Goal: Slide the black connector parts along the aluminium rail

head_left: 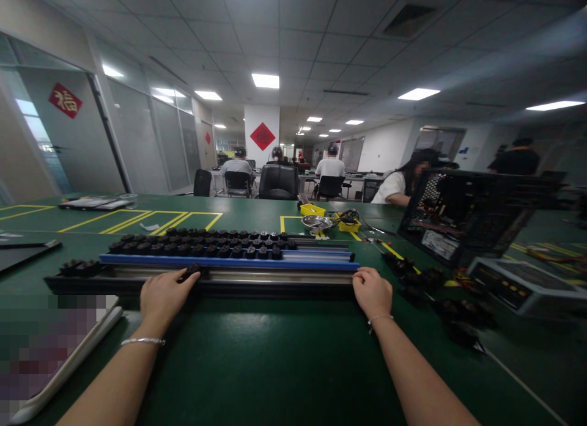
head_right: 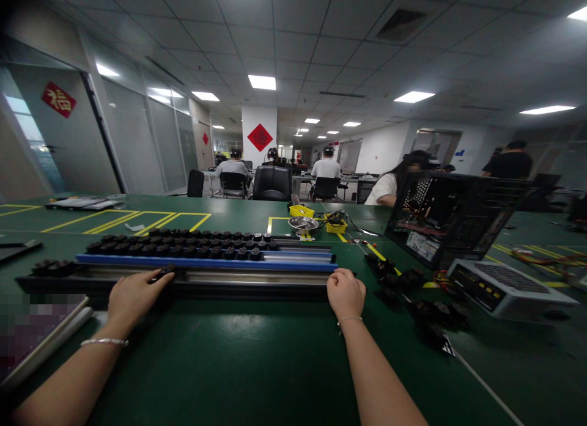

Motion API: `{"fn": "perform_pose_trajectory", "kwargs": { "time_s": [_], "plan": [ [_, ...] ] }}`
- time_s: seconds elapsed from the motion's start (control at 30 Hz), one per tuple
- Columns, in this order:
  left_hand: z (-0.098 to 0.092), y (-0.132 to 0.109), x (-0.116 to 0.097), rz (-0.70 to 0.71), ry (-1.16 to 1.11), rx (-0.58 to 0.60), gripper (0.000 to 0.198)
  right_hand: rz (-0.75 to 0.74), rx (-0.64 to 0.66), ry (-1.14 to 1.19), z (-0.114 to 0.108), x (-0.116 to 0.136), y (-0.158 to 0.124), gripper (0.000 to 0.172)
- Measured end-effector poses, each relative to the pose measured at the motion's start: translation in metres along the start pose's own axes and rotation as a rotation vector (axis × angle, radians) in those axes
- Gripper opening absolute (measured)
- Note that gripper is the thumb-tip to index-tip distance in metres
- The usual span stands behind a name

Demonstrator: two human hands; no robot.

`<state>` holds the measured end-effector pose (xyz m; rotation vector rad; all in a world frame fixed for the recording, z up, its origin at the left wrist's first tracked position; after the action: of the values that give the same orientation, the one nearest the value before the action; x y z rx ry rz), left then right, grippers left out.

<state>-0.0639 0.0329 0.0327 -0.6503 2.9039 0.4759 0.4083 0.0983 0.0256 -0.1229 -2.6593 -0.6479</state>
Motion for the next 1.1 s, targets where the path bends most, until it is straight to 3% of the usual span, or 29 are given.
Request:
{"fn": "perform_pose_trajectory", "kwargs": {
  "time_s": [1.1],
  "plan": [
    [0.0092, 0.0007, -0.0007, 0.015, -0.111, 0.021, 0.055, 0.009, 0.010, 0.007, 0.0031, -0.0025, 0.0013, 0.031]
  ]
}}
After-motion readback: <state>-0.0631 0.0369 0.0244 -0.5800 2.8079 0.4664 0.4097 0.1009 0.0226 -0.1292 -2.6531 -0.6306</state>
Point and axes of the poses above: each hand's wrist, its own y-axis towards the middle knuckle, its own z-axis out of the palm, x = y × z, the point moved 5 cm from there along y, towards the middle knuckle, and after that the axes turned 6 degrees about x, right-handed, at the moved point
